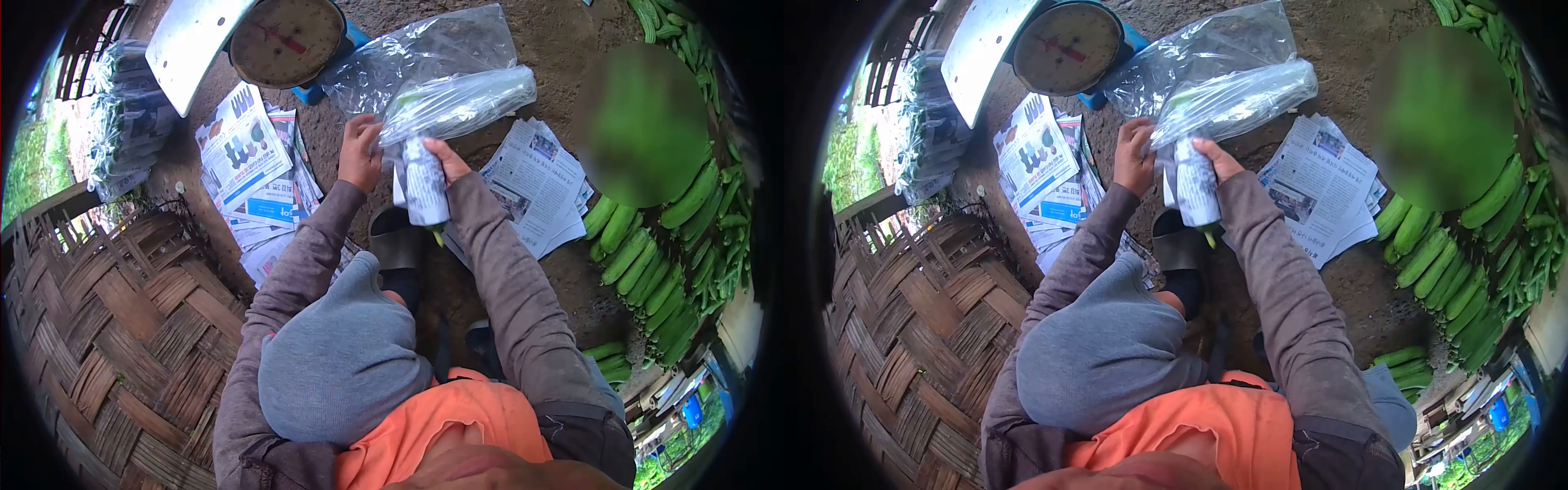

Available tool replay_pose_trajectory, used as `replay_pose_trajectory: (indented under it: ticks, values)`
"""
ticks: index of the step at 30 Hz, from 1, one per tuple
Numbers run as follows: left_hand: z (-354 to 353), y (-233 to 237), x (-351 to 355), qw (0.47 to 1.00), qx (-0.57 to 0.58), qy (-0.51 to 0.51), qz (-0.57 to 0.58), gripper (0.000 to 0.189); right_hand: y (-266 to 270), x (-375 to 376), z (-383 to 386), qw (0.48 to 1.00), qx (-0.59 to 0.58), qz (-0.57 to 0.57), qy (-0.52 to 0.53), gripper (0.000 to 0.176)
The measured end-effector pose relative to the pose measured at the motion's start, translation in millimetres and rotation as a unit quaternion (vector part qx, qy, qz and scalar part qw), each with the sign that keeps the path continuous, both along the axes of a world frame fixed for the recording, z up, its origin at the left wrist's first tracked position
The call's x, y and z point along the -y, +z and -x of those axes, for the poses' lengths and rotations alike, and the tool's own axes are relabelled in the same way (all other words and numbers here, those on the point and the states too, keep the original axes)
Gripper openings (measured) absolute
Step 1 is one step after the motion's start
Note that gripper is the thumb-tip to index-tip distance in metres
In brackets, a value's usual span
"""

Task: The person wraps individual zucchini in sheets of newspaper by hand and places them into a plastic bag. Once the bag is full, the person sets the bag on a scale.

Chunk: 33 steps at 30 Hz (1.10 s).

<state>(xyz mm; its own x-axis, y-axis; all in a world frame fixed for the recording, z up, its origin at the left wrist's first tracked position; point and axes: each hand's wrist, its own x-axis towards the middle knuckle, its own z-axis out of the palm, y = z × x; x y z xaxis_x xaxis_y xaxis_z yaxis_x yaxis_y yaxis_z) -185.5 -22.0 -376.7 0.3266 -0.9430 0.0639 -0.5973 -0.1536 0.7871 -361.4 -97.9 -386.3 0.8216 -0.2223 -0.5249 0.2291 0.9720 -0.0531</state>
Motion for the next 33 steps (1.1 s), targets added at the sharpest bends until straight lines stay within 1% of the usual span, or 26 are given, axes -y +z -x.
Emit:
replay_pose_trajectory:
  ticks: [2,4,5,6,7,8,9,10,12,14,16,17,20,21,22,23,24,25,26,27,28,30,32,33]
  values:
    - [-4.0,-5.7,0.6,1.0,-0.022,-0.015,-0.007,0.047,-10.2,5.8,-11.1,0.997,-0.008,0.024,-0.066,0.038]
    - [-6.7,-2.2,1.8,1.0,0.01,-0.018,0.016,0.049,-26.7,10.9,-26.5,0.992,0.005,0.037,-0.123,0.036]
    - [-8.1,-0.3,3.2,0.999,0.024,-0.022,0.029,0.051,-35.8,13.9,-33.2,0.994,-0.008,0.034,-0.107,0.034]
    - [-11.0,0.6,3.1,0.999,0.037,-0.018,0.024,0.051,-43.6,15.2,-43.6,0.995,-0.043,0.054,-0.077,0.033]
    - [-14.9,2.3,2.3,0.999,0.047,-0.016,0.022,0.052,-50.5,13.3,-50.5,0.984,-0.093,0.145,-0.039,0.037]
    - [-18.2,3.0,2.7,0.998,0.055,-0.016,0.022,0.052,-49.6,13.5,-58.9,0.961,-0.148,0.234,-0.002,0.04]
    - [-20.6,3.4,2.8,0.998,0.065,-0.019,0.016,0.052,-46.3,12.3,-67.4,0.871,-0.289,0.389,0.076,0.045]
    - [-22.0,2.4,3.3,0.997,0.072,-0.023,0.013,0.052,-40.9,10.7,-73.4,0.729,-0.423,0.516,0.153,0.05]
    - [-23.7,-3.1,2.1,0.995,0.095,-0.039,0.012,0.051,-3.4,3.6,-80.8,0.683,-0.485,0.507,0.202,0.059]
    - [-20.1,-5.8,0.0,0.991,0.122,-0.049,0.027,0.052,-14.5,-12.9,-91.3,0.577,-0.53,0.592,0.188,0.06]
    - [-15.8,-2.6,-5.2,0.984,0.164,-0.065,0.018,0.056,-22.4,-18.2,-94.2,0.565,-0.547,0.596,0.164,0.056]
    - [-9.8,2.3,-6.8,0.984,0.168,-0.055,0.004,0.064,-16.9,-17.4,-90.9,0.561,-0.551,0.598,0.154,0.054]
    - [17.4,20.6,-14.7,0.979,0.189,0.002,0.081,0.072,-2.1,-9.1,-57.6,0.547,-0.488,0.671,0.112,0.051]
    - [22.7,20.1,-20.8,0.976,0.196,-0.022,0.097,0.072,-8.2,1.5,-38.8,0.573,-0.427,0.698,0.052,0.046]
    - [33.0,20.5,-29.0,0.97,0.217,-0.078,0.082,0.071,3.1,20.8,-9.8,0.562,-0.384,0.73,0.052,0.039]
    - [46.9,22.8,-34.9,0.96,0.236,-0.134,0.066,0.07,16.9,37.0,20.2,0.511,-0.407,0.756,-0.049,0.032]
    - [61.3,25.1,-37.3,0.95,0.215,-0.219,0.061,0.059,12.5,63.8,53.6,0.454,-0.423,0.777,-0.101,0.027]
    - [77.0,18.7,-44.5,0.925,0.233,-0.301,-0.007,0.051,23.3,90.7,91.1,0.347,-0.488,0.792,-0.121,0.021]
    - [90.6,17.4,-44.9,0.891,0.229,-0.39,-0.035,0.049,21.3,123.7,136.9,0.239,-0.54,0.806,-0.048,0.023]
    - [100.8,13.3,-45.6,0.855,0.233,-0.463,-0.038,0.05,22.2,154.0,180.9,0.137,-0.56,0.817,-0.002,0.029]
    - [112.1,11.9,-45.4,0.83,0.237,-0.504,-0.032,0.051,31.5,170.0,216.3,0.138,-0.622,0.764,0.102,0.045]
    - [126.3,9.8,-42.2,0.78,0.253,-0.571,-0.033,0.052,28.6,203.4,270.1,-0.029,-0.641,0.734,0.221,0.058]
    - [136.4,0.2,-43.0,0.747,0.241,-0.617,-0.058,0.053,23.2,220.8,298.4,-0.085,-0.572,0.732,0.361,0.064]
    - [139.2,-7.6,-45.0,0.73,0.233,-0.638,-0.072,0.053,19.4,225.6,303.6,-0.106,-0.518,0.765,0.368,0.059]
